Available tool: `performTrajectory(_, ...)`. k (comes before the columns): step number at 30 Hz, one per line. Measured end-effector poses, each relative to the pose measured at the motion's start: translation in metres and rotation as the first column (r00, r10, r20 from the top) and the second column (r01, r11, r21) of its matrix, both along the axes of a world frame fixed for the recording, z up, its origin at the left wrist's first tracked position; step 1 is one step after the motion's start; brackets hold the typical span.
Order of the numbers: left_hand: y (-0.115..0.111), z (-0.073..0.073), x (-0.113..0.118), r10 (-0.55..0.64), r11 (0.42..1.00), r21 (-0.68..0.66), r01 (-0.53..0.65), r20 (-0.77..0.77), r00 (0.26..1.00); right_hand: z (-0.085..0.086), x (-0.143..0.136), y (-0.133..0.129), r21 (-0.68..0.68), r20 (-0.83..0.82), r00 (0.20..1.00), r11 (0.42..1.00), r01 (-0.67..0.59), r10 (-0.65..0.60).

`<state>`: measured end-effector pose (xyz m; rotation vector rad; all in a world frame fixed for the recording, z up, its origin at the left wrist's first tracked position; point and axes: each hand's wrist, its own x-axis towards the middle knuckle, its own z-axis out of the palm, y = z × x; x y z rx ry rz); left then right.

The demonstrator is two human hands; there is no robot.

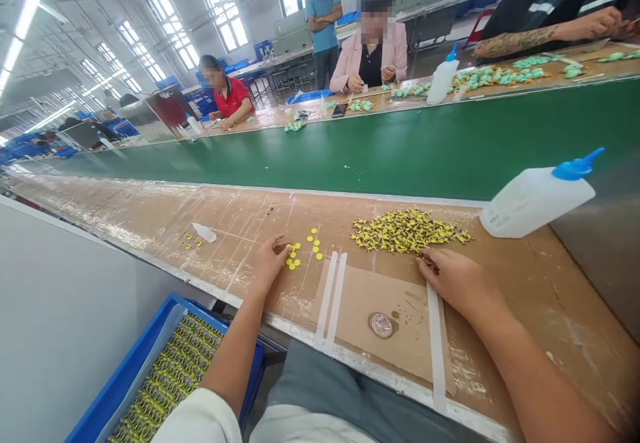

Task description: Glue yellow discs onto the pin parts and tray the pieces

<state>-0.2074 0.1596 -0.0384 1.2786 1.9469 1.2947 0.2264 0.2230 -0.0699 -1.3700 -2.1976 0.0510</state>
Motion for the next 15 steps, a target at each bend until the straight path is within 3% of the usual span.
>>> performTrajectory(3, 0.010, 0.009, -0.006, 0.038, 0.999, 0.020, -0.041, 0.113, 0.993, -0.004, -0.001, 0.000, 0.024, 0.004, 1.000, 0.999, -0.030, 0.030)
performTrajectory(6, 0.004, 0.026, 0.000, 0.083, 0.993, 0.066, -0.099, 0.210, 0.974, -0.007, 0.001, 0.003, 0.021, -0.022, 0.998, 0.998, -0.059, 0.059)
performTrajectory(9, -0.035, 0.043, 0.034, 0.015, 0.997, 0.065, -0.036, 0.294, 0.956, -0.007, 0.004, 0.005, -0.012, -0.076, 0.995, 0.998, -0.060, 0.058)
performTrajectory(11, -0.078, 0.051, 0.072, -0.135, 0.990, 0.015, 0.139, 0.360, 0.923, -0.005, 0.007, 0.006, -0.049, -0.115, 0.992, 0.997, -0.053, 0.047)
performTrajectory(12, -0.102, 0.054, 0.092, -0.265, 0.953, -0.021, 0.301, 0.419, 0.868, -0.004, 0.008, 0.007, -0.068, -0.136, 0.990, 0.997, -0.047, 0.038)
performTrajectory(13, -0.126, 0.057, 0.111, -0.471, 0.816, -0.018, 0.578, 0.560, 0.682, -0.002, 0.009, 0.007, -0.087, -0.159, 0.987, 0.996, -0.038, 0.023)
performTrajectory(15, -0.168, 0.062, 0.140, -0.590, 0.630, 0.011, 0.777, 0.657, 0.469, 0.001, 0.012, 0.006, -0.119, -0.211, 0.977, 0.993, -0.003, -0.023)
